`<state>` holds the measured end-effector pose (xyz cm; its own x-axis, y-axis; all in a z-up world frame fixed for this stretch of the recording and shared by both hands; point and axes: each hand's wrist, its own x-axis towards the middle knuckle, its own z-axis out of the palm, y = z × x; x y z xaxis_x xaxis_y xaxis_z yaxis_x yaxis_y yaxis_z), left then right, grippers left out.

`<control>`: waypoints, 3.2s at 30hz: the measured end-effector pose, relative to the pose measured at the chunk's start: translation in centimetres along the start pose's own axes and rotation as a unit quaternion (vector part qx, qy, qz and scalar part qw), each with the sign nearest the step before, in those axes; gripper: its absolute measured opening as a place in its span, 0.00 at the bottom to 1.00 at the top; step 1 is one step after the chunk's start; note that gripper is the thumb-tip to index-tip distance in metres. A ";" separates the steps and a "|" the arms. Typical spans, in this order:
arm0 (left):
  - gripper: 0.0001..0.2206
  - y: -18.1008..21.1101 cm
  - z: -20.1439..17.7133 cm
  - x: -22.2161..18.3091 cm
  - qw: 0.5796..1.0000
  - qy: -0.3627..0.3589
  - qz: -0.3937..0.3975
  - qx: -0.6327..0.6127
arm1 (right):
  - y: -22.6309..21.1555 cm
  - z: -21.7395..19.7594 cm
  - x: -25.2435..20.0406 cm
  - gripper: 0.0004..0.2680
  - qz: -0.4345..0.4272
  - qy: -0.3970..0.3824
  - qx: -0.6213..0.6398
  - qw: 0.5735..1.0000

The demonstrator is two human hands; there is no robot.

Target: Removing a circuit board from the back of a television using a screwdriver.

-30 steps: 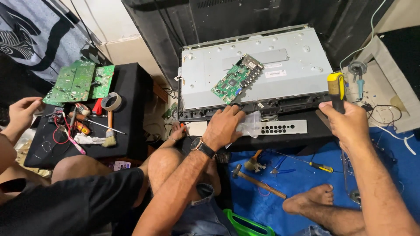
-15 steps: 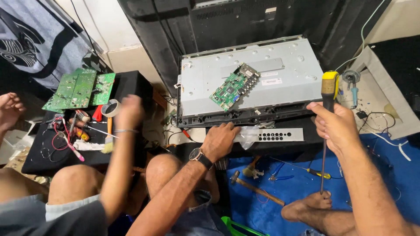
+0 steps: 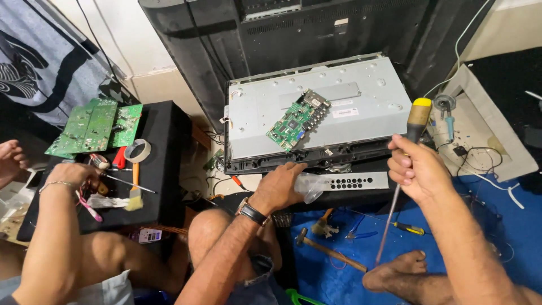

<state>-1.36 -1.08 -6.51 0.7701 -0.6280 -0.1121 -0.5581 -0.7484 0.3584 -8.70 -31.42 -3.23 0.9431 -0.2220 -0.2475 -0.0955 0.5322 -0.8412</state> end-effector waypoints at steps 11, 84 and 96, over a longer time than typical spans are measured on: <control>0.26 5.4 -1.4 3.0 0.801 0.040 -0.012 -0.598 | 2.2 2.7 3.8 0.13 0.116 -0.081 0.190 0.971; 0.33 5.2 3.6 9.6 0.208 0.059 -0.003 -0.976 | -1.6 12.8 0.7 0.06 -0.169 0.026 -0.548 0.819; 0.34 6.1 1.6 8.4 0.209 0.056 0.062 -0.974 | -0.8 12.3 0.8 0.06 -0.134 0.001 -0.654 0.744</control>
<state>1.17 -11.26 -6.73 0.8503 -0.5263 -0.0074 0.5257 0.8485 0.0612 -3.96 -21.98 3.15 0.9838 -0.1786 0.0143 -0.1332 -0.7825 -0.6083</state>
